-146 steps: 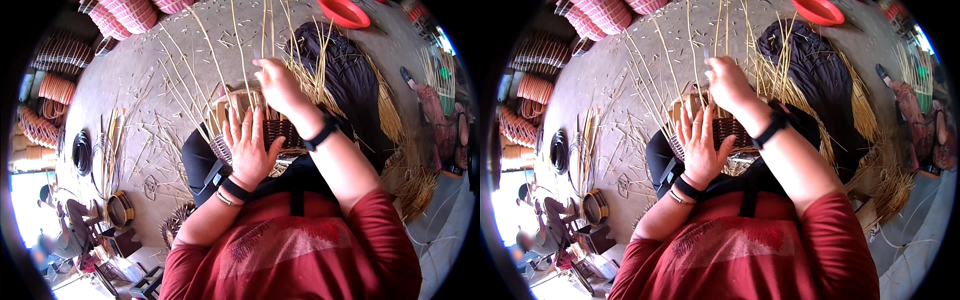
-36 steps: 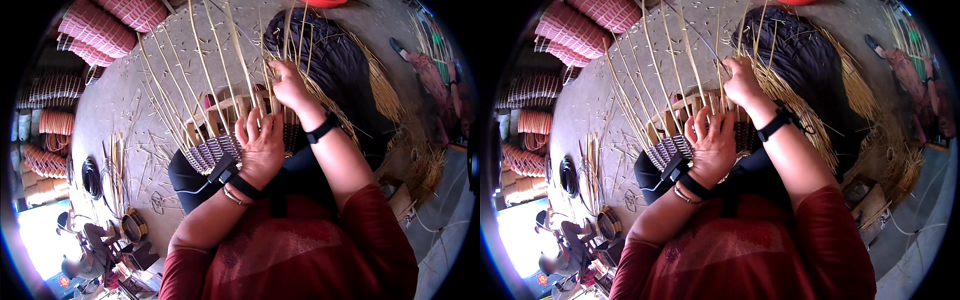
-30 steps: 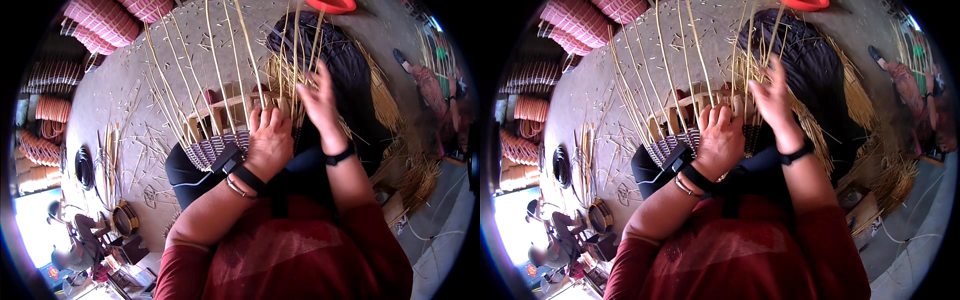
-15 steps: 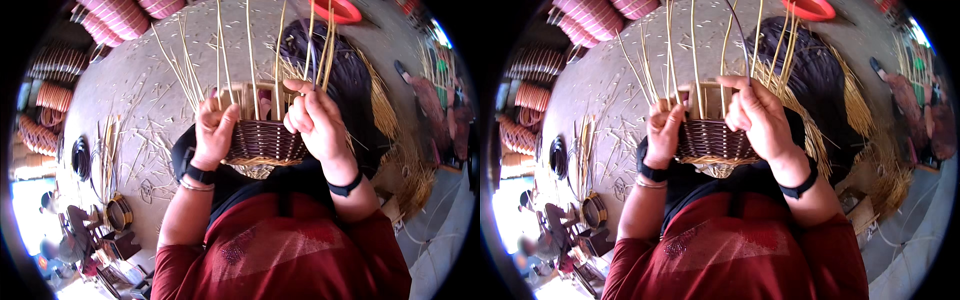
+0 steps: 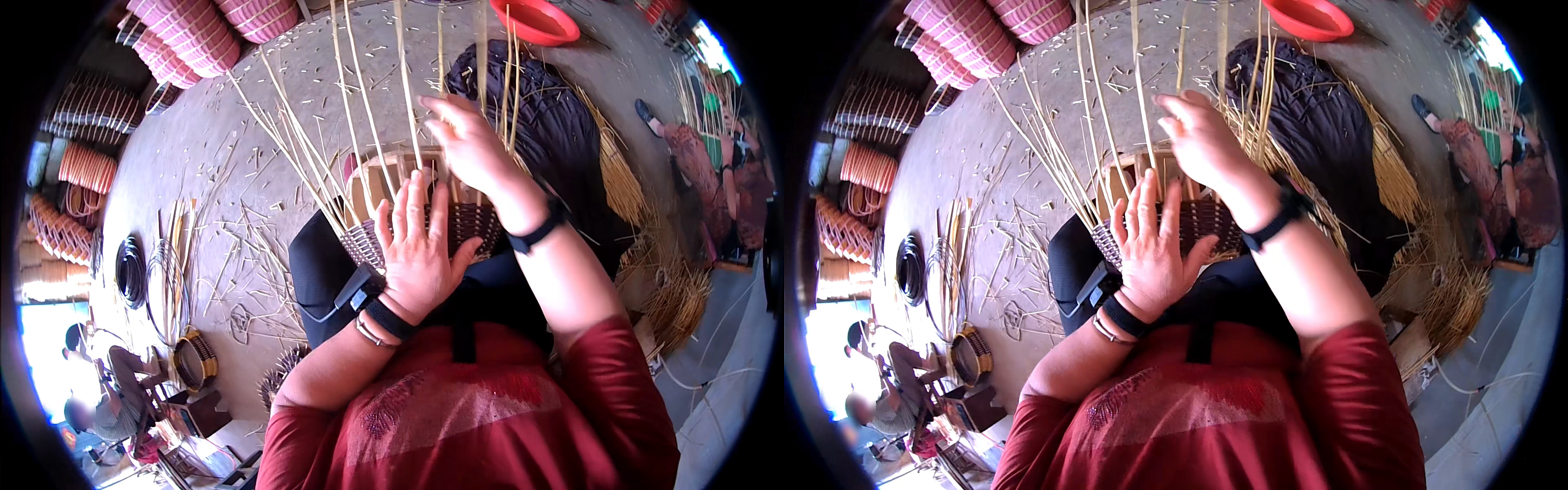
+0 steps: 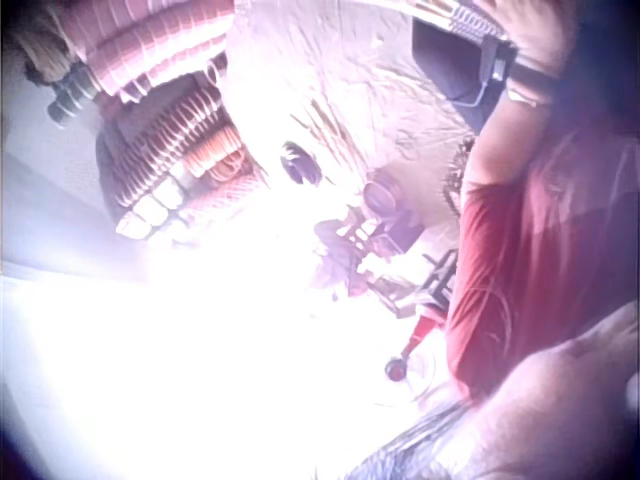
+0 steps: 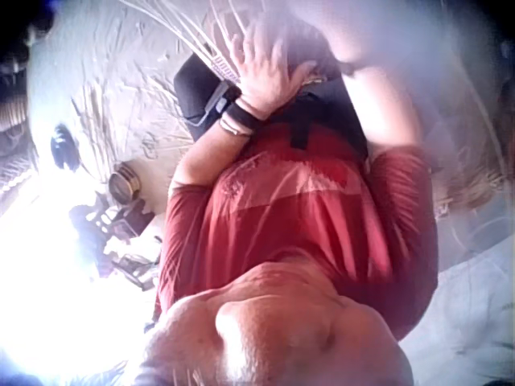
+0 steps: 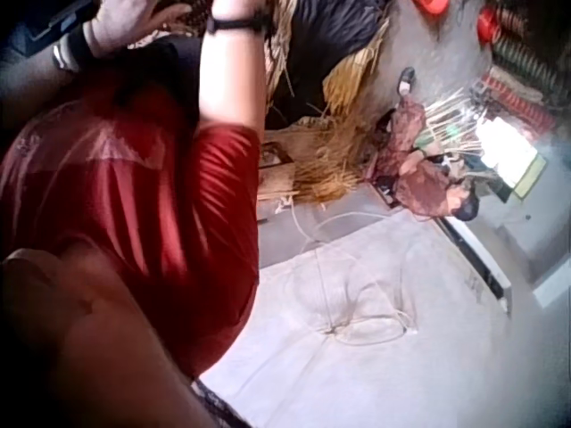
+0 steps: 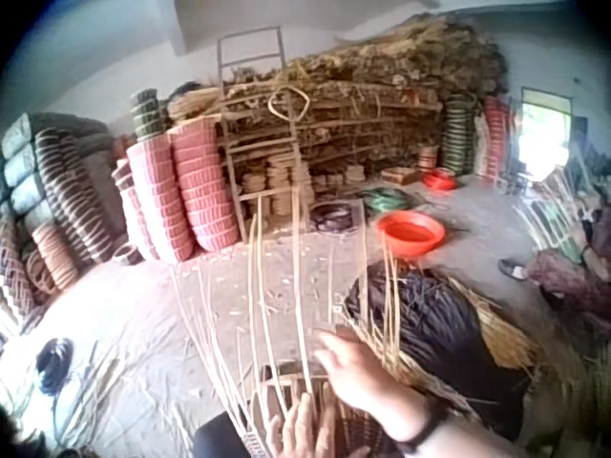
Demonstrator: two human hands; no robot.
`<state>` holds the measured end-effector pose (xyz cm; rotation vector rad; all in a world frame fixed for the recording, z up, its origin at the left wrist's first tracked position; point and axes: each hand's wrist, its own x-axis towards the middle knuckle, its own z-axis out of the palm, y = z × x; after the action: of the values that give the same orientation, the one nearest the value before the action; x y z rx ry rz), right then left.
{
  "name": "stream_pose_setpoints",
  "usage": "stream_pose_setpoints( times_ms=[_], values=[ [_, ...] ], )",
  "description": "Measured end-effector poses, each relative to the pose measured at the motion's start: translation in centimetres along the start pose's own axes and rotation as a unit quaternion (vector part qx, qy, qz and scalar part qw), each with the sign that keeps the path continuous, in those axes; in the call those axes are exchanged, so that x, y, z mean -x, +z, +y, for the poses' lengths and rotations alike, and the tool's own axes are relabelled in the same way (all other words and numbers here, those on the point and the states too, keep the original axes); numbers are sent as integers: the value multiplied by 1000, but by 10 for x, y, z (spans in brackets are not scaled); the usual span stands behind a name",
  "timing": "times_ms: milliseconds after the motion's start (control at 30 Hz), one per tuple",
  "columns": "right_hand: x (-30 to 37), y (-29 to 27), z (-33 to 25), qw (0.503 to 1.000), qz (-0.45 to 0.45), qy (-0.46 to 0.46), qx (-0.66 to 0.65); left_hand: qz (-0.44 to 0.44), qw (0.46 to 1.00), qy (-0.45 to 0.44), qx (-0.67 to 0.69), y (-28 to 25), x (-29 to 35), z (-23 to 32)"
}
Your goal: The person weaves a basket by hand, threading thin strips of material through vertical reeds and pressing them down to secure the structure.
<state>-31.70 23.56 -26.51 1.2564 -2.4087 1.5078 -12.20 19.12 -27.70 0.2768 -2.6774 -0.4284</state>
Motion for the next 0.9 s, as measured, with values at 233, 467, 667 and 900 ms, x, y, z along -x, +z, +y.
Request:
stream_pose_setpoints(
  times_ms=[233, 467, 667, 900],
  values=[
    [0, -3, -6, 997, 45, 18, 57, 25, 999, 24, -24, 7, -6, -4],
    [8, -53, -17, 918, -79, 282, -269, 27, 999, 26, -21, 14, -4, -9],
    [-21, 15, 12, 995, 7, 44, 89, 19, 997, 8, -70, 18, -13, 2],
    [46, -38, -27, 906, 214, 121, -345, 25, 1000, 5, -2, 19, -9, -11]
  ],
)
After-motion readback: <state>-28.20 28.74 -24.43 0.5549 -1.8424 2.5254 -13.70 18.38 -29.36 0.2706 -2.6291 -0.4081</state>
